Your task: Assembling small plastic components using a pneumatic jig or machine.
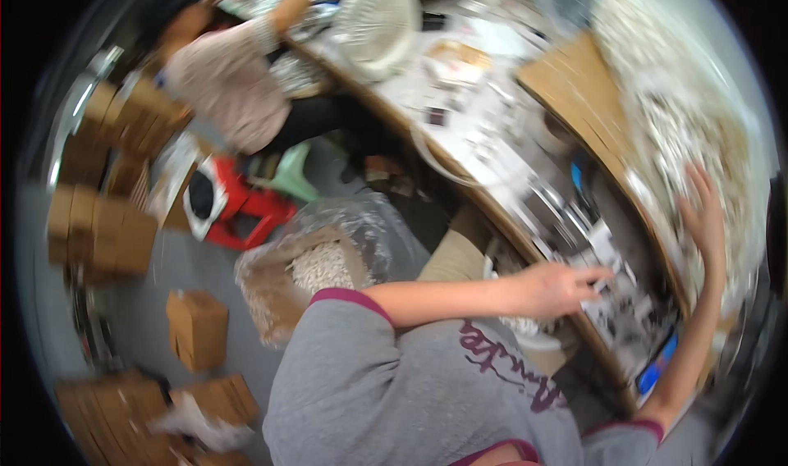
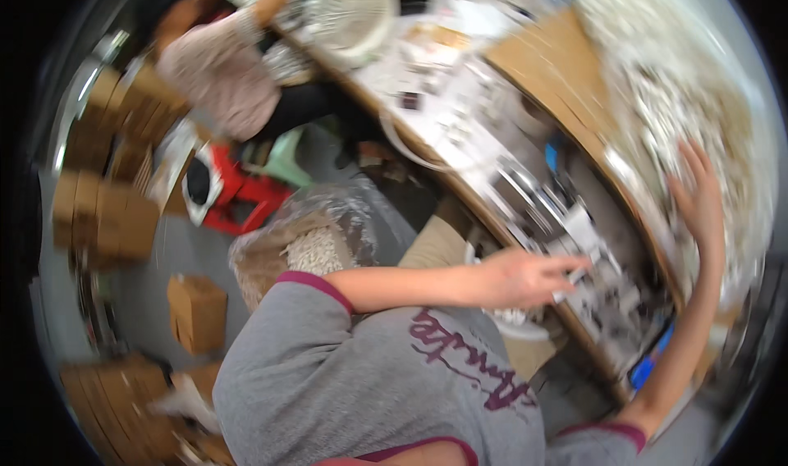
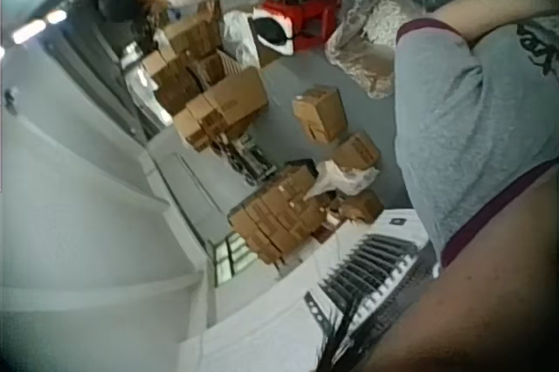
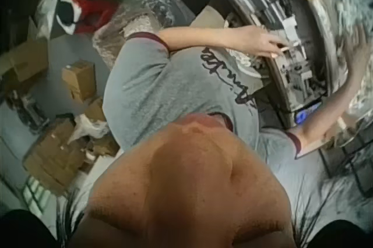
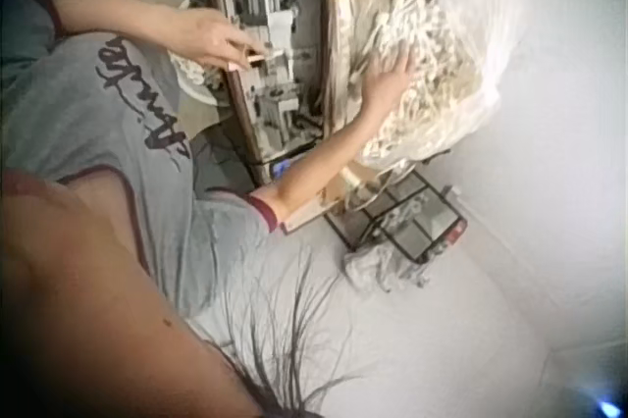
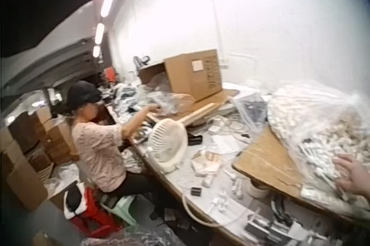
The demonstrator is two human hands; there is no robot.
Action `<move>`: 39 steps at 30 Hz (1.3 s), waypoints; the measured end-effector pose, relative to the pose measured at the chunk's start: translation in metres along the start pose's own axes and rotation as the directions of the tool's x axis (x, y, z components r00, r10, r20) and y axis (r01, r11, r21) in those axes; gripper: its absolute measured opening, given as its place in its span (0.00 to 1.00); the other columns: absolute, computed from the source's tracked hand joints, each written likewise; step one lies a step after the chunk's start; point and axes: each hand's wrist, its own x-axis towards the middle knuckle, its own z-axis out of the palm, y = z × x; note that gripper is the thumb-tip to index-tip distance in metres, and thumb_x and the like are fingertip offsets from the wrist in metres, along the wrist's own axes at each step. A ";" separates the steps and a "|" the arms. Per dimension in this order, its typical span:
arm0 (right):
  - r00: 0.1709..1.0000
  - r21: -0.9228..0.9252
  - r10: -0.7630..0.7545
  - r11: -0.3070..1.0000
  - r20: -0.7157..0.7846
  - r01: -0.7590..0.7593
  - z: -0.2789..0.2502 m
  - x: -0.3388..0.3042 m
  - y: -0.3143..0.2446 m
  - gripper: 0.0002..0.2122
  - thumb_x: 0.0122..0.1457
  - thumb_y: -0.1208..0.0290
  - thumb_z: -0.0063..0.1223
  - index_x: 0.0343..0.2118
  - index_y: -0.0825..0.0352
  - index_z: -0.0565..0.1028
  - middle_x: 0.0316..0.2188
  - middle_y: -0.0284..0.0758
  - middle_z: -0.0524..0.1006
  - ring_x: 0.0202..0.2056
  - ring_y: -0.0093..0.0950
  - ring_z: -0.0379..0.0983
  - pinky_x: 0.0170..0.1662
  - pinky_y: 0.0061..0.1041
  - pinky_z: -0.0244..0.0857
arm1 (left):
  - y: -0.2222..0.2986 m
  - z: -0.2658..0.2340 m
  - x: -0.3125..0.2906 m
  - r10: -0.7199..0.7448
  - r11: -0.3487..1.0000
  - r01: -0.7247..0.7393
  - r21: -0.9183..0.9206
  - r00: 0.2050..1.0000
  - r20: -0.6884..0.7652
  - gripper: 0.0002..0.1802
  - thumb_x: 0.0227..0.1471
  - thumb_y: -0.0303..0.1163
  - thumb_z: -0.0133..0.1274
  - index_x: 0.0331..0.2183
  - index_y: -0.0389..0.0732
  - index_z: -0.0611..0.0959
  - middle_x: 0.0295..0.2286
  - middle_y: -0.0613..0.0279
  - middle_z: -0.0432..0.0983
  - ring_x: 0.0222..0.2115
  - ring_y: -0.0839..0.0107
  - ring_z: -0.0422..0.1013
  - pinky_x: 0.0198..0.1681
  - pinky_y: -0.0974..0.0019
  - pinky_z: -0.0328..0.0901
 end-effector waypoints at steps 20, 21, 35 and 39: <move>0.978 -0.074 0.097 0.991 -0.182 -0.112 -0.012 -0.075 -0.048 0.21 0.60 0.73 0.53 0.58 0.55 0.71 0.60 0.35 0.68 0.60 0.39 0.63 0.63 0.35 0.59 | -0.007 0.021 0.028 0.092 0.883 -0.188 0.430 0.967 0.236 0.13 0.43 0.28 0.62 0.35 0.39 0.84 0.49 0.55 0.78 0.21 0.65 0.75 0.28 0.67 0.70; 0.977 -0.081 0.111 0.989 -0.183 -0.127 -0.009 -0.071 -0.045 0.22 0.60 0.73 0.53 0.58 0.55 0.71 0.60 0.35 0.68 0.59 0.40 0.64 0.63 0.34 0.59 | -0.007 0.021 0.028 0.069 0.881 -0.177 0.439 0.966 0.251 0.13 0.44 0.29 0.63 0.35 0.39 0.84 0.49 0.55 0.78 0.20 0.65 0.75 0.28 0.67 0.70; 0.886 0.112 0.335 0.942 -0.321 -0.315 -0.016 -0.091 -0.040 0.08 0.53 0.73 0.60 0.37 0.64 0.81 0.33 0.34 0.78 0.33 0.30 0.77 0.37 0.29 0.70 | -0.004 0.023 0.029 -0.006 0.903 -0.104 0.417 0.967 0.255 0.12 0.44 0.31 0.64 0.35 0.42 0.84 0.48 0.57 0.78 0.17 0.61 0.75 0.24 0.65 0.71; 0.829 0.148 0.369 0.929 -0.420 -0.338 -0.019 -0.102 -0.038 0.06 0.54 0.72 0.60 0.34 0.63 0.83 0.32 0.29 0.80 0.29 0.20 0.76 0.30 0.19 0.66 | -0.002 0.023 0.030 -0.019 0.906 -0.095 0.412 0.964 0.264 0.12 0.44 0.31 0.63 0.35 0.43 0.84 0.48 0.57 0.78 0.18 0.60 0.76 0.24 0.64 0.71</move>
